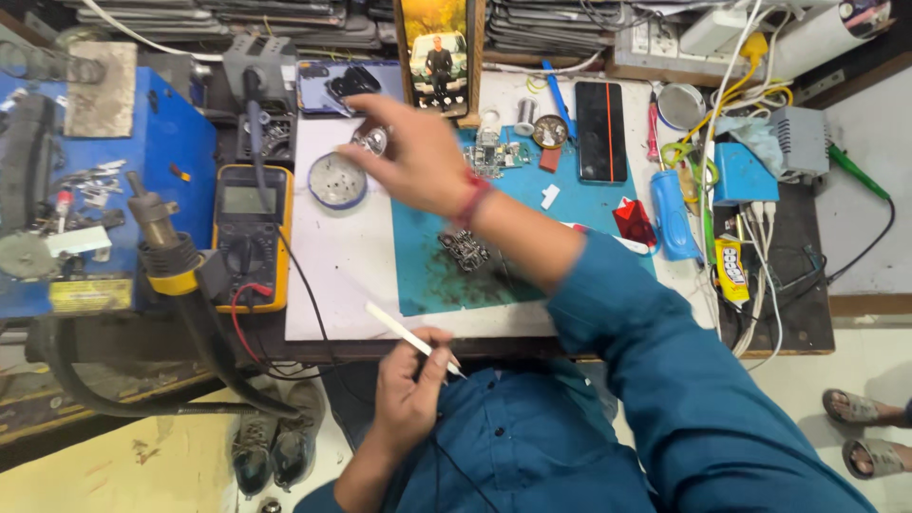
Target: The person solders components on a phone motherboard at a repair bench, holding the board with tweezers while applying a soldering iron and hot air tool. They reposition the board, continue soldering, then pick up a phone and hold it with both hands.
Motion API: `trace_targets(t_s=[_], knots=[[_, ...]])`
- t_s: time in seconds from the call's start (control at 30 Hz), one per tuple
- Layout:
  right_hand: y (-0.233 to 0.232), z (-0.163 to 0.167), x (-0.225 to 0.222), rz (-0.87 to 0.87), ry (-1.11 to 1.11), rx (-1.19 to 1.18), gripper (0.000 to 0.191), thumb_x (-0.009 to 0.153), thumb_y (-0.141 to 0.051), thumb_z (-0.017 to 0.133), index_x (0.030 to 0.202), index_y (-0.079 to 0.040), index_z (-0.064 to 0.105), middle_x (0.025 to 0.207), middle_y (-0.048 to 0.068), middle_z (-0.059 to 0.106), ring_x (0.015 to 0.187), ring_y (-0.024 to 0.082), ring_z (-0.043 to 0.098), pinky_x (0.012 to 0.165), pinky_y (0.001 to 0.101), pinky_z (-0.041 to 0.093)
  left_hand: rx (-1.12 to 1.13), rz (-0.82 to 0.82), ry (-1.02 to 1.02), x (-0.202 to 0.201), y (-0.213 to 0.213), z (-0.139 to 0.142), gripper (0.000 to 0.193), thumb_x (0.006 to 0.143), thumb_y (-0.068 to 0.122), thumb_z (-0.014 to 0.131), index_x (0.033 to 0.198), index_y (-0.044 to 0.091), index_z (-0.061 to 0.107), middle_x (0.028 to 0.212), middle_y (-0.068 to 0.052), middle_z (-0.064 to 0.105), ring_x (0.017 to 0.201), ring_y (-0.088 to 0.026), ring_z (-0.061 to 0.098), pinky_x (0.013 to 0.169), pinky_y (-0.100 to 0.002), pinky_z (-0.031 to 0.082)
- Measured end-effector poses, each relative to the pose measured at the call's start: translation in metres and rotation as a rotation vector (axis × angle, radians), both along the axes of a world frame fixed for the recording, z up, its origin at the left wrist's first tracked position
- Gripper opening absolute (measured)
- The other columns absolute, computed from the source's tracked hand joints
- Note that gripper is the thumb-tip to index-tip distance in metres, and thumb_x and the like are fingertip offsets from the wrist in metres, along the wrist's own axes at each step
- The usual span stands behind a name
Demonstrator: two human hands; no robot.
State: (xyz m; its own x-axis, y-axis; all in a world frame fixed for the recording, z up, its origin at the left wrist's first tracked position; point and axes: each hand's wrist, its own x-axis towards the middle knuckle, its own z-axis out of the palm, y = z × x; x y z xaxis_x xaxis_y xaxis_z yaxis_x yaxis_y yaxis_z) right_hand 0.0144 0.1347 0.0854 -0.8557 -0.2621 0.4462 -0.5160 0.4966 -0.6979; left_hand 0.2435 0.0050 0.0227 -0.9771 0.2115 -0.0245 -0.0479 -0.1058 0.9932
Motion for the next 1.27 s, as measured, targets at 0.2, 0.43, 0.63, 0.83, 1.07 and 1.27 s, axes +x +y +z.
trace_targets(t_s=[0.2, 0.43, 0.63, 0.83, 1.07, 1.27], knots=[[0.171, 0.024, 0.075, -0.024, -0.012, -0.735, 0.047, 0.116, -0.045, 0.042, 0.142, -0.007, 0.053, 0.131, 0.008, 0.065, 0.104, 0.018, 0.073, 0.079, 0.03, 0.056, -0.421, -0.011, -0.009, -0.042, 0.007, 0.022, 0.025, 0.098, 0.016, 0.063, 0.118, 0.005, 0.073, 0.063, -0.011, 0.059, 0.059, -0.017, 0.056, 0.057, -0.031, 0.046], [0.308, 0.089, 0.13, -0.464, -0.004, -0.129, 0.057, 0.114, -0.051, 0.041, 0.147, -0.005, 0.048, 0.135, 0.013, 0.063, 0.105, 0.023, 0.072, 0.079, 0.0353, 0.057, -0.906, -0.019, 0.546, -0.104, 0.045, 0.034, 0.017, 0.094, 0.023, 0.069, 0.1, 0.007, 0.071, 0.078, -0.014, 0.065, 0.068, -0.036, 0.066, 0.06, -0.047, 0.05], [0.329, 0.097, 0.131, -0.436, -0.176, 0.099, 0.065, 0.112, -0.055, 0.041, 0.152, -0.003, 0.044, 0.138, 0.017, 0.061, 0.106, 0.027, 0.071, 0.078, 0.0398, 0.059, -1.197, 0.001, 0.64, -0.162, 0.071, 0.017, 0.02, 0.095, 0.026, 0.071, 0.088, 0.008, 0.067, 0.08, -0.013, 0.063, 0.071, -0.034, 0.067, 0.062, -0.045, 0.052], [0.299, 0.084, 0.138, -0.276, -0.1, -0.469, 0.074, 0.111, -0.06, 0.04, 0.156, -0.001, 0.04, 0.141, 0.022, 0.059, 0.107, 0.032, 0.07, 0.078, 0.0444, 0.06, -1.125, 0.122, 0.689, -0.172, 0.076, 0.01, 0.028, 0.093, 0.031, 0.072, 0.108, 0.007, 0.067, 0.101, -0.012, 0.065, 0.09, -0.031, 0.067, 0.074, -0.043, 0.053], [0.166, -0.029, 0.151, 0.31, -1.004, -1.247, 0.083, 0.103, -0.061, 0.033, 0.157, 0.001, 0.037, 0.146, 0.023, 0.056, 0.113, 0.038, 0.069, 0.087, 0.0535, 0.061, 0.377, -0.198, -0.017, -0.135, 0.094, 0.005, 0.084, 0.105, 0.073, 0.029, 0.143, 0.003, 0.056, 0.126, -0.016, 0.068, 0.11, -0.021, 0.065, 0.097, -0.037, 0.052], [0.14, -0.101, 0.15, 0.292, -1.028, -1.158, 0.061, 0.127, -0.047, 0.034, 0.145, 0.011, 0.042, 0.132, 0.028, 0.059, 0.102, 0.038, 0.068, 0.087, 0.0523, 0.06, 0.997, -0.253, -0.383, -0.112, 0.087, -0.017, 0.11, 0.098, 0.084, 0.015, 0.156, -0.004, 0.045, 0.128, -0.022, 0.066, 0.117, -0.028, 0.068, 0.104, -0.037, 0.058]])
